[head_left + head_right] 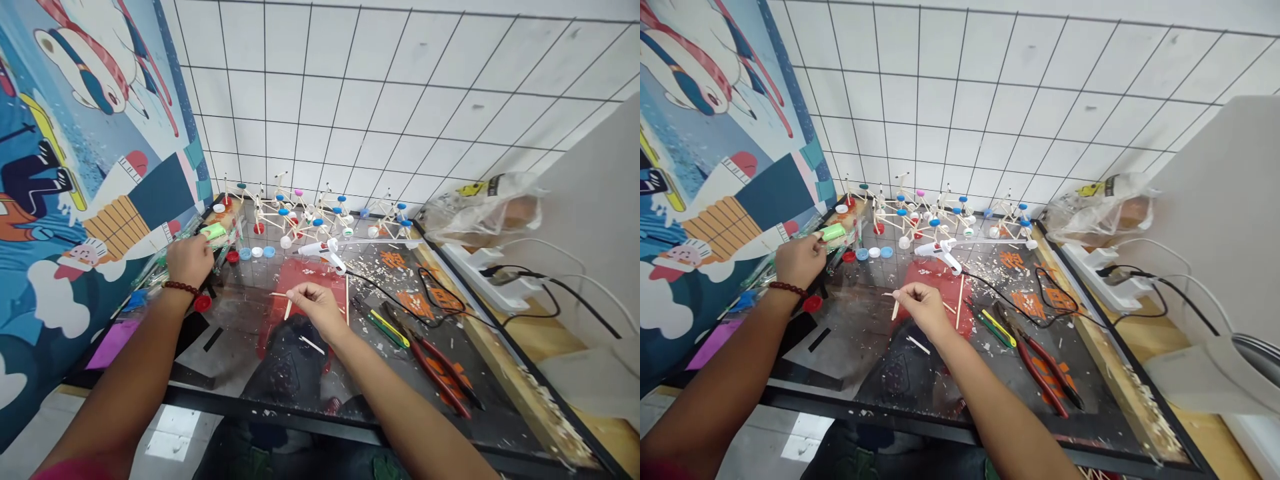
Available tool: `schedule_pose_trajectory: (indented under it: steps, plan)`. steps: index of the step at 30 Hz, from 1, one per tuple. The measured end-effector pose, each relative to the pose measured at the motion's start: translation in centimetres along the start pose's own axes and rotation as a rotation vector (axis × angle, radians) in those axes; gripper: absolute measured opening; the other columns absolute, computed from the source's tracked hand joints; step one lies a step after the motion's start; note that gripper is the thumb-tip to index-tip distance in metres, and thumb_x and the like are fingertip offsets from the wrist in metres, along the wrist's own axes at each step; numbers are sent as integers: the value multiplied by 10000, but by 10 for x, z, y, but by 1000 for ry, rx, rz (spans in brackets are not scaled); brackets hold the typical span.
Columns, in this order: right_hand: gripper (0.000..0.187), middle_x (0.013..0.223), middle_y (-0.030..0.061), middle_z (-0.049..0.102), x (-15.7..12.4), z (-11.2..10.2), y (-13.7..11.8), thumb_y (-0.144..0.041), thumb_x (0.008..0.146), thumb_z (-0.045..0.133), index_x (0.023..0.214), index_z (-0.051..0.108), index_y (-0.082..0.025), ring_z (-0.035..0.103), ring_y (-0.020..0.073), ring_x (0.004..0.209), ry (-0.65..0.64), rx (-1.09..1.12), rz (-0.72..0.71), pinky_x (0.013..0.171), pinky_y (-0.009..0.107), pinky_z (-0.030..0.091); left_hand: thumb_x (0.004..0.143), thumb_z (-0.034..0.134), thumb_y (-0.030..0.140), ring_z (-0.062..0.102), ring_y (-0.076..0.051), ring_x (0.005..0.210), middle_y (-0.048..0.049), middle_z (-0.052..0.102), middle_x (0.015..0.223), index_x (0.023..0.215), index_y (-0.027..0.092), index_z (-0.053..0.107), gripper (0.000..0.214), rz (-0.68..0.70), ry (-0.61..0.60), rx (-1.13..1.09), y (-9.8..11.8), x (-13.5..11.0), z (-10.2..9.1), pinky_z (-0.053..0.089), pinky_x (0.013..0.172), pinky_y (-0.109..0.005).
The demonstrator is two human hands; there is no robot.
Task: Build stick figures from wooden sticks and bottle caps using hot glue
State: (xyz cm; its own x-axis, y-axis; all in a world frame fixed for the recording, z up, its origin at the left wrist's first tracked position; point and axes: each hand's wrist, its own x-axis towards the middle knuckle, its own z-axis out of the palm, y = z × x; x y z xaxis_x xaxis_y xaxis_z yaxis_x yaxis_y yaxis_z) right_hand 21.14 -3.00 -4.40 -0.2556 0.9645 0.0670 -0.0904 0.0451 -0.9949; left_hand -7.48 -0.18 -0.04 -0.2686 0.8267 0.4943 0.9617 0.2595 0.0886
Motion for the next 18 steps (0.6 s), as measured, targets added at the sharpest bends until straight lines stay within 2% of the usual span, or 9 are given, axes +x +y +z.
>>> schedule_pose_trajectory:
  steps: [2,3,6,9,11,13,15,18]
  plan:
    - [358,616,-18,565,0,0,-1,-495,638,810,638,653,-173,455,113,603,-4,-6,11,575,253,362,833,501,269,687,-309,880,-114,759,901,1148,164,702,388,-77,-20,-119,-7,5,-1,481,799,-391]
    - [358,619,-16,569,0,0,-1,-496,635,810,639,654,-173,459,115,605,-6,-9,16,577,254,364,820,522,283,689,-290,884,-94,766,929,1132,177,705,377,-72,-47,-210,-8,6,-1,493,809,-372]
    - [359,618,-16,568,0,1,-1,-501,640,802,640,655,-174,458,114,601,-7,-15,23,577,256,361,818,540,308,656,-264,1043,-65,755,1078,1096,200,705,341,139,-131,-406,-4,5,2,490,934,-357]
    - [362,613,-18,560,0,0,0,-506,641,797,639,655,-173,449,112,595,-10,-20,25,575,256,354,831,528,275,543,-311,1250,-122,722,1152,1150,182,685,368,371,-163,-254,3,1,10,348,1110,-491]
    - [368,611,-20,556,0,0,0,-510,635,800,634,653,-173,446,111,595,-13,-26,27,575,256,352,821,540,234,513,-344,1279,-153,726,1101,1186,168,667,392,414,-167,-112,4,-2,14,245,1144,-588]
    - [374,606,-23,551,0,-1,-1,-517,632,802,633,653,-175,442,110,591,-13,-36,30,573,256,348,808,537,175,547,-356,1228,-149,741,989,1132,175,683,355,393,-159,-51,2,-2,13,181,1143,-649]
    - [380,600,-25,545,0,-1,-1,-526,633,803,633,651,-178,438,109,585,-13,-45,30,568,257,344,786,537,137,593,-359,1149,-137,741,914,966,187,710,254,331,-136,-77,-1,0,5,169,1134,-676]
    - [391,598,-25,538,0,-1,-2,-541,638,800,636,646,-182,434,111,582,-12,-47,22,565,260,342,752,571,161,631,-338,1093,-135,738,1042,763,186,669,101,175,-119,-328,-7,5,-14,360,1082,-584]
